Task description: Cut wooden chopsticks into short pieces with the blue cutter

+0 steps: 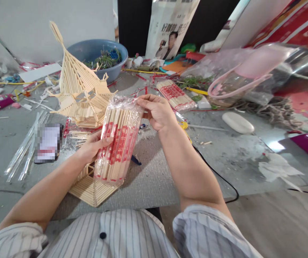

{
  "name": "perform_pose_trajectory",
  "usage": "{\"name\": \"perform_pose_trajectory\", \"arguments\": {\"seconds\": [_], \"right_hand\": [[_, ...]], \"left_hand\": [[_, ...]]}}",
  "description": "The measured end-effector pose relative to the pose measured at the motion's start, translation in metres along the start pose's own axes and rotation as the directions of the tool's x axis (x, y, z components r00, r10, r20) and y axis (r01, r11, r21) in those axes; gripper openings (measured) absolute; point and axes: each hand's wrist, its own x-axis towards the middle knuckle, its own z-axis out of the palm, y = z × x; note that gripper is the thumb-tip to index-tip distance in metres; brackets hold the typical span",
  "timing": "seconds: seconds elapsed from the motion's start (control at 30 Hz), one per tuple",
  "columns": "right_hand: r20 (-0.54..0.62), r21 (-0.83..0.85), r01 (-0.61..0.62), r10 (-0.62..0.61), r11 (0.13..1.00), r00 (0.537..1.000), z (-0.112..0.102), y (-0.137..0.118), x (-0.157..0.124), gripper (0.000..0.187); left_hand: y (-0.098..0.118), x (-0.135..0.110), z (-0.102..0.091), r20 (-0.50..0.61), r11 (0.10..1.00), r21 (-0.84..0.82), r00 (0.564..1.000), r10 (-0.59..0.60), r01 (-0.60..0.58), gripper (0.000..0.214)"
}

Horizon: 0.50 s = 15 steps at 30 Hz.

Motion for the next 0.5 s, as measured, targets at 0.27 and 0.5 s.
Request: {"name": "perform_pose_trajectory", "arguments": {"seconds": [0.27, 0.5], "right_hand": [[0.109, -0.208, 0.254, -0.235, 0.945, 0.966, 0.0, -0.009, -0.019, 0.027], [0.325, -0.192, 0.318, -0.246, 0.928, 0.913, 0.049, -0.014, -0.021, 0.025]], "left_hand": [[-0.001, -0.002, -0.001, 0.149, 0.99, 0.129, 0.988, 0.034, -0.053, 0.046], [0.036, -0.006, -0.01, -0.173, 0.91, 0.215, 0.903, 0.393, -0.355, 0.043]]}}
